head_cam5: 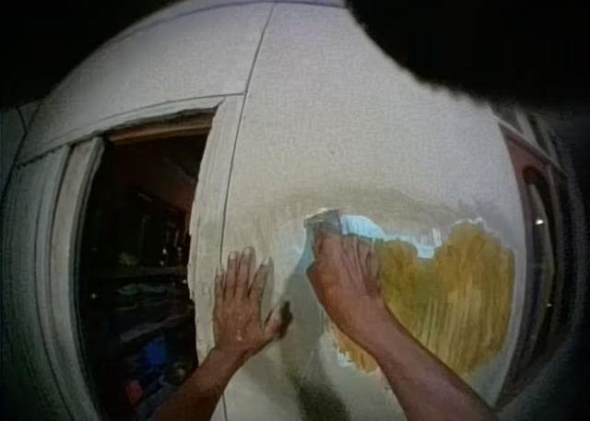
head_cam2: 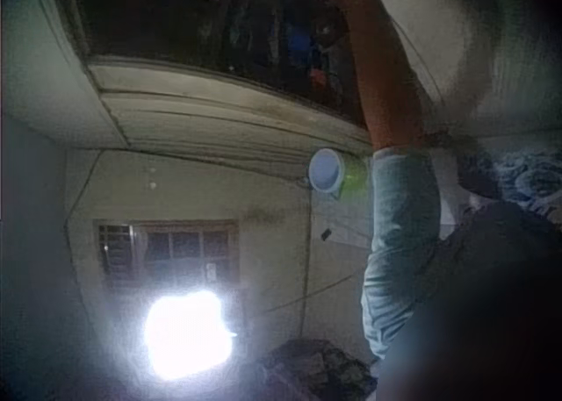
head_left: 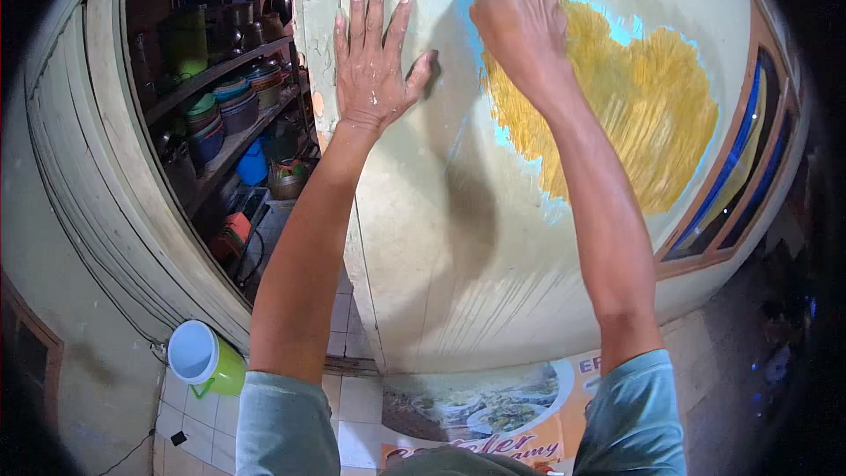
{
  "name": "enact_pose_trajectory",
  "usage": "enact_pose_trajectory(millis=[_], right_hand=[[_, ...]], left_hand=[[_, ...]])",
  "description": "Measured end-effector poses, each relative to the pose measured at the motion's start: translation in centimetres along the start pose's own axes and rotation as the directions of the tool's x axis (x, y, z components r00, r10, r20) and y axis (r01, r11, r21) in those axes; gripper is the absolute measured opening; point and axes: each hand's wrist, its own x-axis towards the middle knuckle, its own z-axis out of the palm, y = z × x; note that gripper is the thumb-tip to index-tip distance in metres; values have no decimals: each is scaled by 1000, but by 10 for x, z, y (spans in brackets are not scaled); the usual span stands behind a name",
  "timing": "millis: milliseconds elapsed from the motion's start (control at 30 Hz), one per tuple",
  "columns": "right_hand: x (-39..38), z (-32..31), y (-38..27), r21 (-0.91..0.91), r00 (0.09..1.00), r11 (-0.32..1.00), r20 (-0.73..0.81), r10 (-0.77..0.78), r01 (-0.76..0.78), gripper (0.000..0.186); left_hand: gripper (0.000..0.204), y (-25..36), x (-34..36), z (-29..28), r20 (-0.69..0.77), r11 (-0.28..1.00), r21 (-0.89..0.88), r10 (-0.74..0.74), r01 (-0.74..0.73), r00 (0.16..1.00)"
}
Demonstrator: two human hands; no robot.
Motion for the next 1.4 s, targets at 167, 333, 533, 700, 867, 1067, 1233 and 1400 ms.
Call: enact_pose_trajectory(millis=[167,333,533,700,867,1067,1233,1400], right_hand=[[-35,-7,-19,37,989,995,120,85,-90,42],[-30,-11,-13,-13,966,988,206,156,-157,53],[-20,-3,-3,-18,997,1000,67,24,-23,53],[-49,-5,-12,-26,979,993,170,116,-113,50],[8,-10,-12,4,992,999,121,36,-37,56],[-42,-10,-13,18,988,997,135,71,-74,33],[-19,-15,-10,32,984,997,168,66,-73,39],[-6,-9,-5,-9,998,1000,55,-5,6,58]], left_hand=[[78,-12,-3,-5,-3,1000,19,9,-9,1000],[78,-5,-2,-2,-11,1000,30,10,-9,1000],[76,-6,-4,-5,-1,1000,-3,7,-7,1000],[77,-10,-5,-5,11,1000,31,2,-3,1000],[77,-5,-3,-1,-16,1000,6,9,-9,1000],[77,-11,-4,-4,-12,1000,23,13,-13,1000],[78,-7,-3,-2,-10,1000,16,15,-14,1000],[78,-11,-2,-3,-8,1000,10,19,-19,1000]])
